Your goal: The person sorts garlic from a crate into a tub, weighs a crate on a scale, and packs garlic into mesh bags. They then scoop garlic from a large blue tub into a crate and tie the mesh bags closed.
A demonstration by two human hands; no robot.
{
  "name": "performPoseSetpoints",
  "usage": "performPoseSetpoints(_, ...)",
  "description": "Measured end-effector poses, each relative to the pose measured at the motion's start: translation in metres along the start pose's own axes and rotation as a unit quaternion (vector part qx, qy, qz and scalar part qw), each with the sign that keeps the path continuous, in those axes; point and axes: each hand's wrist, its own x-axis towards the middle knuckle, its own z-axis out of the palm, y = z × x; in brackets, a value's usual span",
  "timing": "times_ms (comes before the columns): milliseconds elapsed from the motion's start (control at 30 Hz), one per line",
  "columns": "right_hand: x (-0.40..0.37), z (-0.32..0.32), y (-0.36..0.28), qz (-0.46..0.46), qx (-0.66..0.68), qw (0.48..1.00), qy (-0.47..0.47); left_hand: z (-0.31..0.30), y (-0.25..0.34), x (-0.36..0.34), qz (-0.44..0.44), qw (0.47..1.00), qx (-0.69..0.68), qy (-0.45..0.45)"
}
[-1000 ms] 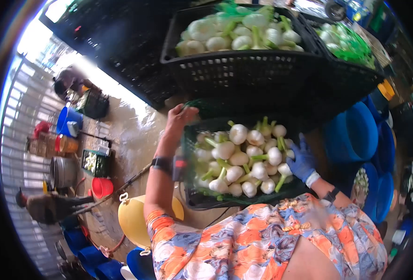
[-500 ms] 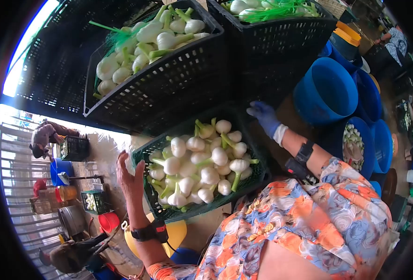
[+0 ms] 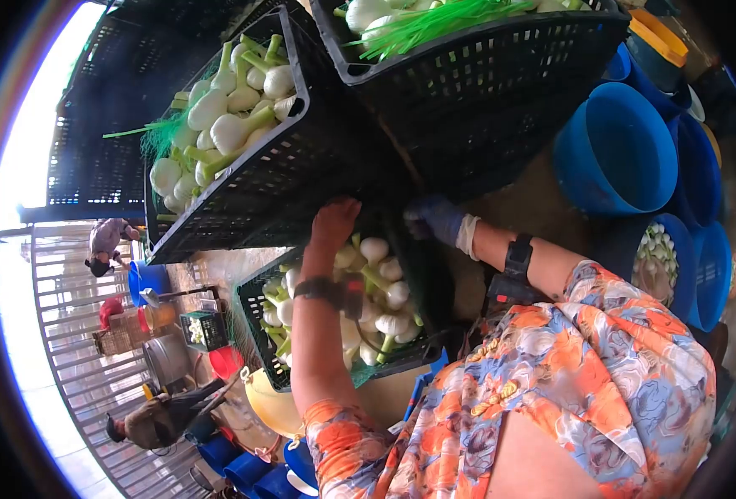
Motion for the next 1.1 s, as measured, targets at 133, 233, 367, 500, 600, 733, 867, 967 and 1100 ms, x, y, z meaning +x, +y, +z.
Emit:
performPoseSetpoints(133,0.009,0.003,-0.01,0.033,0.049,0.998,-0.015,0.062,-0.079,0.017,0.178,0.965,0.18,-0.067)
performPoseSetpoints(233,0.038,-0.003,-0.001,0.034,0.162,0.985,-0.052,0.034,-0.051,0.023,0.082,0.983,0.115,-0.117)
performPoseSetpoints(367,0.044,0.006,-0.017,0.002,0.178,0.977,-0.119,-0.006,-0.016,0.029,0.028,0.978,0.102,-0.18)
performPoseSetpoints(500,0.037,0.023,-0.038,-0.06,0.114,0.977,-0.172,-0.003,-0.004,0.012,-0.038,0.986,-0.158,0.031)
performPoseSetpoints(600,0.009,0.041,-0.042,-0.439,-0.335,0.824,-0.13,-0.037,0.027,-0.006,-0.112,0.858,-0.485,0.126)
performPoseSetpoints(733,-0.039,0.112,-0.03,-0.391,-0.354,0.812,-0.251,-0.08,0.018,-0.065,-0.123,0.811,-0.556,0.137)
performPoseSetpoints(867,-0.09,0.138,-0.019,-0.276,-0.484,0.725,-0.405,-0.102,0.037,-0.153,-0.155,0.919,-0.361,-0.019)
performPoseSetpoints(967,-0.115,0.119,-0.055,-0.395,-0.488,0.701,-0.339,-0.079,0.03,-0.198,-0.179,0.886,-0.427,-0.02)
performPoseSetpoints(1100,-0.153,0.068,-0.155,-0.496,-0.532,0.652,-0.213,-0.093,0.046,-0.192,-0.125,0.917,-0.371,0.078)
